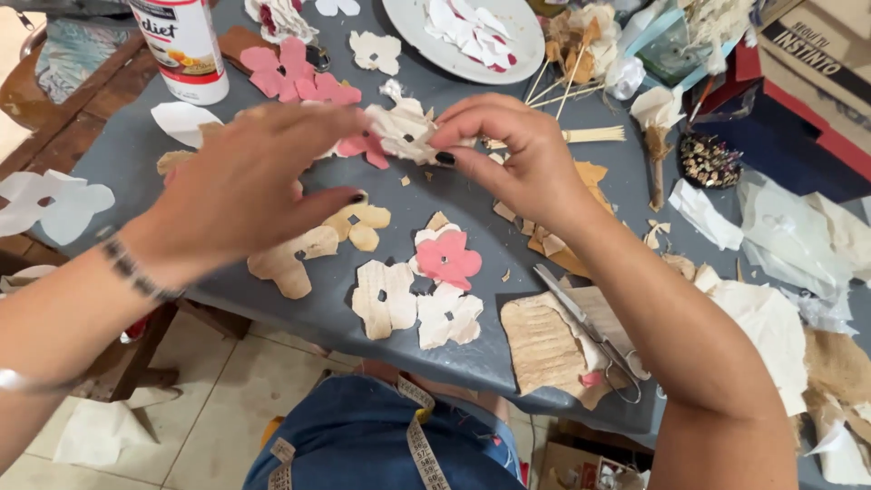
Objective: Cutting fabric into petal shapes and assembling them into decorative flowers using scissors and glue.
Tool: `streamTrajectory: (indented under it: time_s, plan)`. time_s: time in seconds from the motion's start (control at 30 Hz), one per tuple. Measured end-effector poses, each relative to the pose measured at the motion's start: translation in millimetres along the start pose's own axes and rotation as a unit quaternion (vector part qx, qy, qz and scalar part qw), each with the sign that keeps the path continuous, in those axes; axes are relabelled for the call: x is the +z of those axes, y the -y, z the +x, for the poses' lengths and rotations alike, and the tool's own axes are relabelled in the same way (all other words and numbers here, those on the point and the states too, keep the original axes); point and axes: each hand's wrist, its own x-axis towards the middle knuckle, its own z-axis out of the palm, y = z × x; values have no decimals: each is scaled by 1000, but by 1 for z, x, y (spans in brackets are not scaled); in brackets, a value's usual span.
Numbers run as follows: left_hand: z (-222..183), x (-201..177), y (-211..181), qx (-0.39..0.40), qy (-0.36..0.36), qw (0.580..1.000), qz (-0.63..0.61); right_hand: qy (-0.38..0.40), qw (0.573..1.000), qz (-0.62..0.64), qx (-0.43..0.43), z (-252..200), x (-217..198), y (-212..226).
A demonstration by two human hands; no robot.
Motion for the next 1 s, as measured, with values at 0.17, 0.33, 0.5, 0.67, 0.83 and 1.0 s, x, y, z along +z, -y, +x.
streamTrajectory:
  time_s: [0.17,0.33,0.5,0.67,0.83,1.0]
  plan:
    - [45,21,-13,-116,-72,928,-348,-33,978,168,120,-12,8,-1]
    - [46,37,-19,-142,-97,908,-381,-82,951,247,170,-17,15,0]
    - [41,27,-29,-133,-133,912,-364,-97,955,199,197,-18,29,3]
    - [35,24,-36,-123,-165,925,-320,-150,955,129,223,-16,33,12]
    - [31,5,-25,-35,-166,934,-314,-99,963,174,182,-25,18,16]
    - [19,-21,-37,-46,-149,908,-389,-157,959,-187,-141,-9,4,37]
